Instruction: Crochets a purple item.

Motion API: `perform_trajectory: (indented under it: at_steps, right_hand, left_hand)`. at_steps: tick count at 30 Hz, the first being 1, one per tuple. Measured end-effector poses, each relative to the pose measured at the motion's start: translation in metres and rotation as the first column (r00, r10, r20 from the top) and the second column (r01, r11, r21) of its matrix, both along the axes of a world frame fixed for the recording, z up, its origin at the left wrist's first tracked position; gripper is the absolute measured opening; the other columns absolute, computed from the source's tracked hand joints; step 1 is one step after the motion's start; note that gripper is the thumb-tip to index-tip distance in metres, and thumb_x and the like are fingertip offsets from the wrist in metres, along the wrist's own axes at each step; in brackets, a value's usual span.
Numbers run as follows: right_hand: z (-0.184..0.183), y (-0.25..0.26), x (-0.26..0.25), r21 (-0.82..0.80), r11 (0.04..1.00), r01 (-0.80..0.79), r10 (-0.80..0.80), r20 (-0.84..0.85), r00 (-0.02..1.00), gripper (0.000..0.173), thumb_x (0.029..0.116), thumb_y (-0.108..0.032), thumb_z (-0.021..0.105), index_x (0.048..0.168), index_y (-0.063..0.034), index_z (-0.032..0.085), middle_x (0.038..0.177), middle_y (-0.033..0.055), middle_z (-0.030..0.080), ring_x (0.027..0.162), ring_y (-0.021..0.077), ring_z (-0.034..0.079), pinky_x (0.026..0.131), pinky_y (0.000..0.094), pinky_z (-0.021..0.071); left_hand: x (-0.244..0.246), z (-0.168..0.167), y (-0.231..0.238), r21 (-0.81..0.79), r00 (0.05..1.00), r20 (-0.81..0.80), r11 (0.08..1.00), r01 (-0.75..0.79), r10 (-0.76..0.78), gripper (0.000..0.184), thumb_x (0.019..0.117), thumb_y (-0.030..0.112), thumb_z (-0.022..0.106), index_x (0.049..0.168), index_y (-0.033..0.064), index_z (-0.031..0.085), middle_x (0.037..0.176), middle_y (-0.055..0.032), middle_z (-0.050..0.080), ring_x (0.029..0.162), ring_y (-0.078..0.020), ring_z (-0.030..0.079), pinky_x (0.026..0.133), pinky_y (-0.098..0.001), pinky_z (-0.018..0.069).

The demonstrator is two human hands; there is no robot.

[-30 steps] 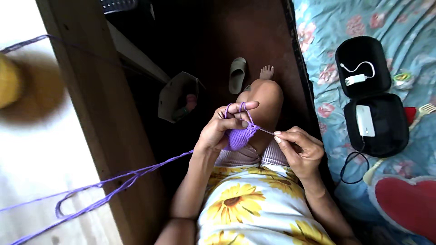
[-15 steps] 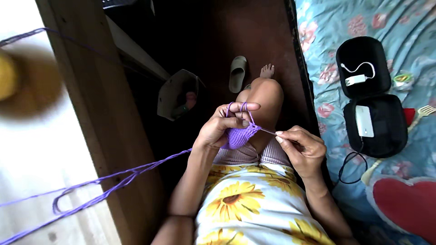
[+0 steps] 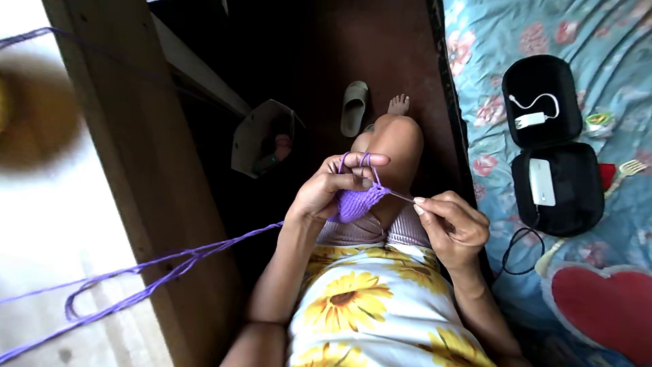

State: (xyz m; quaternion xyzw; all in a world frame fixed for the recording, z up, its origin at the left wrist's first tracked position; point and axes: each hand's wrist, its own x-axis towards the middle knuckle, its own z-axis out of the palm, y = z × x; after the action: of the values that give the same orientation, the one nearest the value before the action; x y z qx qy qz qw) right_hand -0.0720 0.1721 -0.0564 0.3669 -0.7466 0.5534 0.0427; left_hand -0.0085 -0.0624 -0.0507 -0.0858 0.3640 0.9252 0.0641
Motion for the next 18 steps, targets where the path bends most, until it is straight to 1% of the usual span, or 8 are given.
perform_trajectory:
  at_steps: [3,6,10,13,15,16,18]
  right_hand:
    - [-0.002,-0.002,0.001,-0.053,0.999,-0.007,0.012,0.097,0.995,0.006,0.0923,-0.004,0.070,0.093,-0.0007,0.075,0.083,0.0031,0.068,0.077,-0.0001,0.064,0.069,0.0125,0.0545]
    - [-0.001,-0.003,0.003,-0.086,0.996,-0.003,0.023,0.224,0.974,0.007,0.0914,-0.004,0.071,0.095,-0.0018,0.076,0.085,-0.0005,0.068,0.077,-0.0014,0.064,0.070,0.0127,0.0554]
    - [0.002,-0.005,0.005,-0.133,0.991,0.000,0.051,0.373,0.927,0.010,0.0903,-0.003,0.072,0.098,-0.0053,0.077,0.088,-0.0032,0.071,0.078,0.0011,0.066,0.072,0.0172,0.0589]
    - [0.003,-0.004,0.004,-0.137,0.991,-0.001,0.056,0.400,0.915,0.010,0.0903,-0.003,0.072,0.098,-0.0060,0.077,0.088,-0.0034,0.072,0.080,0.0016,0.067,0.073,0.0180,0.0594]
    - [0.004,-0.003,0.003,-0.132,0.991,0.001,0.051,0.391,0.919,0.009,0.0902,-0.002,0.071,0.097,-0.0052,0.077,0.088,-0.0032,0.072,0.080,0.0011,0.067,0.073,0.0172,0.0590]
    - [0.004,-0.003,0.003,-0.127,0.992,0.002,0.047,0.383,0.922,0.009,0.0903,-0.002,0.071,0.097,-0.0048,0.077,0.089,-0.0029,0.072,0.080,0.0009,0.067,0.073,0.0171,0.0591]
    - [0.005,-0.002,0.002,-0.112,0.994,0.010,0.032,0.366,0.930,0.010,0.0900,-0.001,0.071,0.098,-0.0035,0.077,0.089,-0.0024,0.072,0.080,0.0008,0.067,0.074,0.0171,0.0591]
  left_hand:
    - [-0.001,-0.002,0.000,0.036,1.000,-0.022,0.999,0.008,-0.007,0.035,0.0859,-0.004,0.058,0.117,0.0024,0.072,0.080,-0.0031,0.072,0.066,-0.0053,0.067,0.061,-0.0197,0.0565]
    - [-0.002,-0.003,0.001,0.059,0.999,-0.039,0.998,0.007,-0.004,0.034,0.0858,-0.003,0.059,0.117,0.0027,0.072,0.081,-0.0028,0.073,0.067,-0.0056,0.067,0.062,-0.0201,0.0568]
    - [-0.002,-0.004,0.002,0.066,0.999,-0.043,0.998,0.002,0.001,0.033,0.0870,-0.003,0.059,0.117,0.0028,0.072,0.081,-0.0033,0.073,0.067,-0.0053,0.067,0.062,-0.0199,0.0566]
    - [-0.002,-0.002,0.003,0.032,0.999,-0.037,0.999,-0.012,0.013,0.032,0.0879,-0.002,0.059,0.116,0.0039,0.073,0.081,-0.0020,0.073,0.067,-0.0048,0.067,0.062,-0.0197,0.0565]
    - [-0.001,0.003,0.007,-0.017,0.998,-0.034,0.999,-0.044,0.044,0.032,0.0881,-0.003,0.057,0.116,0.0026,0.072,0.078,-0.0019,0.071,0.064,-0.0044,0.065,0.058,-0.0189,0.0553]
    - [-0.001,0.007,0.008,-0.045,0.998,-0.029,0.997,-0.061,0.060,0.032,0.0882,-0.002,0.058,0.117,0.0020,0.071,0.077,-0.0020,0.070,0.062,-0.0046,0.064,0.057,-0.0189,0.0546]
    - [0.000,0.013,0.010,-0.122,0.997,-0.018,0.989,-0.080,0.079,0.038,0.0873,-0.003,0.059,0.124,0.0006,0.068,0.080,-0.0037,0.071,0.064,-0.0059,0.065,0.058,-0.0199,0.0554]
